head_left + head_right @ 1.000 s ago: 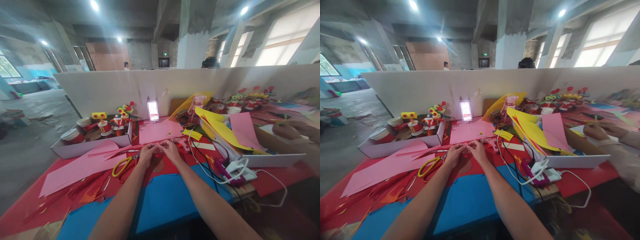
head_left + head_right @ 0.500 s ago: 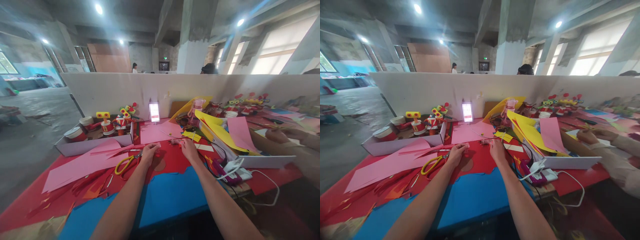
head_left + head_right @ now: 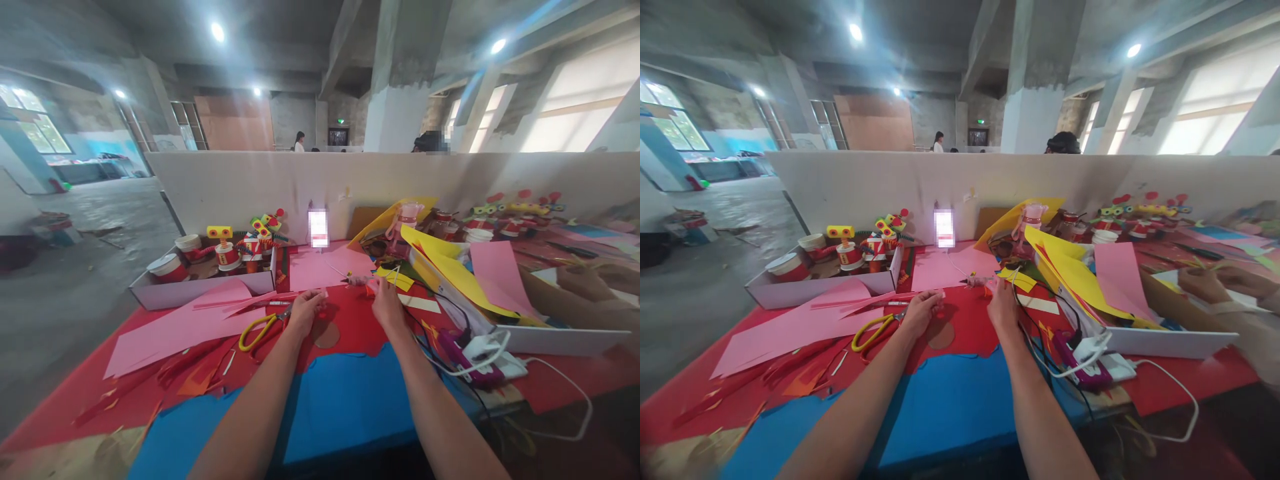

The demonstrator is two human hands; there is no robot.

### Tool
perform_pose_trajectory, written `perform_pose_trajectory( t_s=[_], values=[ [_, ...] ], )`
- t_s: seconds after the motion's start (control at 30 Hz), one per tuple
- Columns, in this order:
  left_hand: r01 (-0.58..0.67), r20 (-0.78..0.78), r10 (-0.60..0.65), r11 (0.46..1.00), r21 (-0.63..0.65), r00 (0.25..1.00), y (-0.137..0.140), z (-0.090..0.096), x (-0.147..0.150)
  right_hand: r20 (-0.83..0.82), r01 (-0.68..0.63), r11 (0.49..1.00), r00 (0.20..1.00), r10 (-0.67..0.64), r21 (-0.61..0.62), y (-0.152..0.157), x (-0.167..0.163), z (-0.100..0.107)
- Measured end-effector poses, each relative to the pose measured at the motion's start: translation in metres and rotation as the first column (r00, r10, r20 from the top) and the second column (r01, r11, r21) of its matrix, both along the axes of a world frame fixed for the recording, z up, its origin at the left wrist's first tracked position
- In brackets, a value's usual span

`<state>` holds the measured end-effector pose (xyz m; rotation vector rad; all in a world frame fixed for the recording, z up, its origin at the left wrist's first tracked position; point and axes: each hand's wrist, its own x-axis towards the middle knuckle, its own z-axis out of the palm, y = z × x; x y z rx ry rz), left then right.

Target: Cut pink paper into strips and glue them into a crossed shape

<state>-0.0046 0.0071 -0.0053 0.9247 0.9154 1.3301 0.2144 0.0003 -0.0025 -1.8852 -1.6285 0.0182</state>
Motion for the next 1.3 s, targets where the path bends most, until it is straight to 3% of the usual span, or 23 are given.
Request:
perform_pose_trajectory(
  t_s=[0.1,0.17,0.33,0.47,0.6,0.7,1.0,1.3],
  values=[
    [-0.027,0.026,0.027,1.000,0.001,0.999,0.001,0.000,-0.001,-0.181,-0.084,0.988,0.978,0.106,0.128,0.002,0.001,0.000],
    [-0.041,0.032,0.041,0.999,0.004,0.999,0.001,0.000,-0.001,-0.336,-0.138,0.976,0.923,0.189,0.170,0.004,0.001,-0.001],
    [-0.046,0.052,0.047,0.999,-0.017,0.998,0.003,-0.002,-0.002,-0.703,-0.226,0.966,0.666,0.249,0.129,0.001,-0.002,-0.004],
    [-0.035,0.073,0.038,0.999,-0.038,0.997,0.003,-0.002,-0.003,-0.819,-0.331,0.939,0.510,0.263,0.096,-0.006,-0.005,-0.002],
    [-0.027,0.126,0.033,0.998,-0.049,0.992,0.004,-0.001,-0.003,-0.839,-0.424,0.898,0.442,0.318,0.117,-0.012,-0.009,0.003],
    [-0.024,0.130,0.032,0.998,-0.059,0.991,0.006,-0.002,-0.004,-0.806,-0.441,0.885,0.463,0.369,0.151,-0.017,-0.010,0.010],
    [-0.047,0.126,0.056,0.996,-0.072,0.990,0.007,-0.003,-0.005,-0.538,-0.469,0.876,0.714,0.448,0.107,-0.024,-0.007,0.018],
    [-0.067,0.088,0.073,0.996,-0.061,0.993,0.005,-0.003,-0.003,-0.462,-0.515,0.849,0.727,0.508,0.122,-0.025,-0.009,0.019]
  ],
)
